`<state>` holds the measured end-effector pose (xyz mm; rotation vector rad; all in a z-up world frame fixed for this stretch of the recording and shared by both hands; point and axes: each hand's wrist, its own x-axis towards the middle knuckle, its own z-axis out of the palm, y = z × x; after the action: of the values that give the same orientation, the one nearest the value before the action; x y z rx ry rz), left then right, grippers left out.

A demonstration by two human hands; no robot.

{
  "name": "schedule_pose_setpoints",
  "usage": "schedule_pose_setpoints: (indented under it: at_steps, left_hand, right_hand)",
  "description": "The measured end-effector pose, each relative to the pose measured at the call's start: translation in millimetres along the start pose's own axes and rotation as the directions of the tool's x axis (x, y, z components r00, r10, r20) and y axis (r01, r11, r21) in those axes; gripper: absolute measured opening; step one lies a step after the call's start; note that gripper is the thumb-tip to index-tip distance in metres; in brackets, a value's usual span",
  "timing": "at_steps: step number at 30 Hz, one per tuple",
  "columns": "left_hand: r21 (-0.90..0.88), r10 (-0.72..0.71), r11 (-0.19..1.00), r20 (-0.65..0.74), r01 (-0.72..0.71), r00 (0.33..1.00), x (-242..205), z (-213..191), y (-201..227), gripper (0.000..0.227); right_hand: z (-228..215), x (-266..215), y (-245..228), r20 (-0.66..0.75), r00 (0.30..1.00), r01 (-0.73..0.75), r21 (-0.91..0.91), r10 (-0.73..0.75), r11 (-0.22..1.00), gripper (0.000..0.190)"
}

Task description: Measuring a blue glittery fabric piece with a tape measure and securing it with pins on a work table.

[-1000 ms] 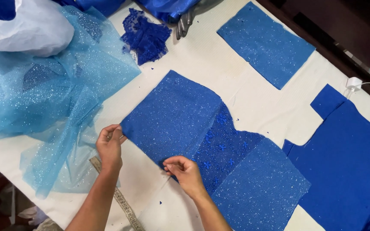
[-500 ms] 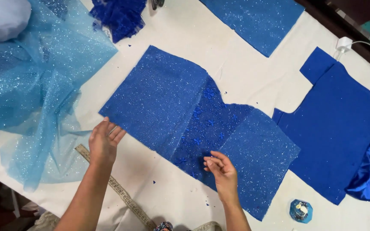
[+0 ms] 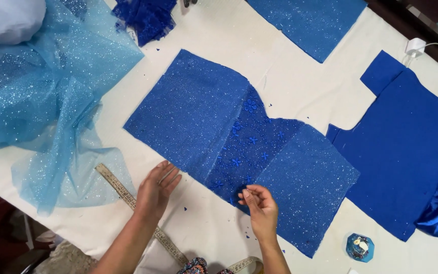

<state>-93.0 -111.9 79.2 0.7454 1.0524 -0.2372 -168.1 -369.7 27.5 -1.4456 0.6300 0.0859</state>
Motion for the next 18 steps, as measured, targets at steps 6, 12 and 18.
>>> schedule_pose_setpoints:
  at_steps: [6, 12, 18]
  left_hand:
    - [-0.006, -0.089, 0.996, -0.008, 0.089, 0.996, -17, 6, -6, 0.042]
    - [-0.105, -0.08, 0.992, -0.031, 0.076, 0.996, -10, 1, -17, 0.035]
    - [-0.108, -0.08, 0.991, -0.009, 0.079, 0.997, -10, 1, -18, 0.037]
  right_hand:
    - [16, -4, 11, 0.064, 0.998, 0.004, -0.037, -0.002, 0.999, 0.02]
    - [39, -7, -8, 0.218, 0.948, 0.286, -0.263, -0.232, 0.922, 0.014]
    - [62, 2, -18, 0.333, 0.859, 0.506, -0.436, -0.388, 0.744, 0.02]
